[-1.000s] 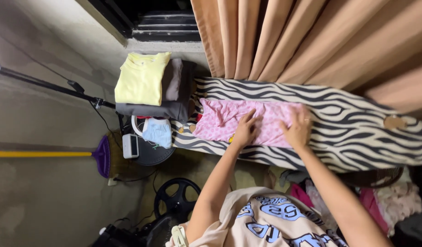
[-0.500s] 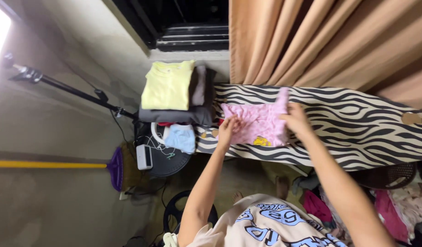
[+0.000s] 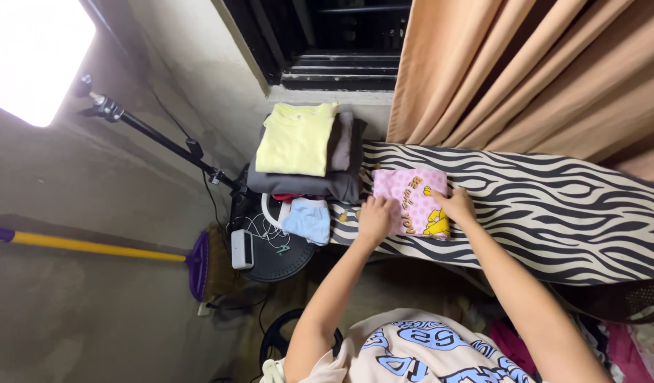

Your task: The person folds various pieces of clothing, including a yellow shirt, a pink shirt, a white towel, and a pink skirt, on a zebra-patterned ironing board. They pick each item from a pile on the floor, fold it neatly, and place it on a growing stack on the board.

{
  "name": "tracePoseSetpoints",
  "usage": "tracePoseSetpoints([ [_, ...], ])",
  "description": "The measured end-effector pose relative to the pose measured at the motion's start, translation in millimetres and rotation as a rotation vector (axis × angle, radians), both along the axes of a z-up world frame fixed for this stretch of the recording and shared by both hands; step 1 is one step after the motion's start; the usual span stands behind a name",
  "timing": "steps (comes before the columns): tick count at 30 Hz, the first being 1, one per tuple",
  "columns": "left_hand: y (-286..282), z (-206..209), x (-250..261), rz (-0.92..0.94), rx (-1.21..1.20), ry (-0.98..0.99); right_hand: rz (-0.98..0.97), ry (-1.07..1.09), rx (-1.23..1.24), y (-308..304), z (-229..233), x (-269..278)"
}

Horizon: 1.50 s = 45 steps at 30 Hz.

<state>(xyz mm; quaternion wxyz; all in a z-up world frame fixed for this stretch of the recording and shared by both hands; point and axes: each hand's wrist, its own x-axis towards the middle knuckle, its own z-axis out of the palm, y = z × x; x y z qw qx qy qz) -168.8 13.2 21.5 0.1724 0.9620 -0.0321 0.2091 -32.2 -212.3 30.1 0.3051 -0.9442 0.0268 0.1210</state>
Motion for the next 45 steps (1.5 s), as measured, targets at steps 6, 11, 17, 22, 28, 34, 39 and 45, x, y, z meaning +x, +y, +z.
tracePoseSetpoints([
  [6, 13, -7, 20, 0.003, -0.663, 0.44, 0.053, 0.427, 1.032, 32, 49, -5],
  [11, 48, 68, 18, -0.298, -2.051, 0.666, 0.634, 0.185, 0.667, 82, 146, -47],
  [17, 89, 104, 10, -0.395, -2.312, 0.353, 0.749, -0.329, 0.536, 94, 182, -68],
  [22, 130, 130, -6, -0.375, -2.356, 0.175, 0.505, -0.204, 0.815, 117, 161, -28],
  [28, 174, 192, -7, -0.244, -2.22, 0.087, 0.423, 0.502, 1.18, 187, 176, -20],
  [34, 276, 220, -7, 0.228, -1.795, -0.075, 0.439, 0.242, 1.409, 305, 171, 25],
  [39, 295, 146, -36, 0.538, -1.424, 0.077, 0.345, 0.364, 0.91, 325, 107, 21],
  [45, 292, 124, -27, 0.432, -1.304, -0.328, 0.581, -0.228, 1.098, 317, 91, 14],
])
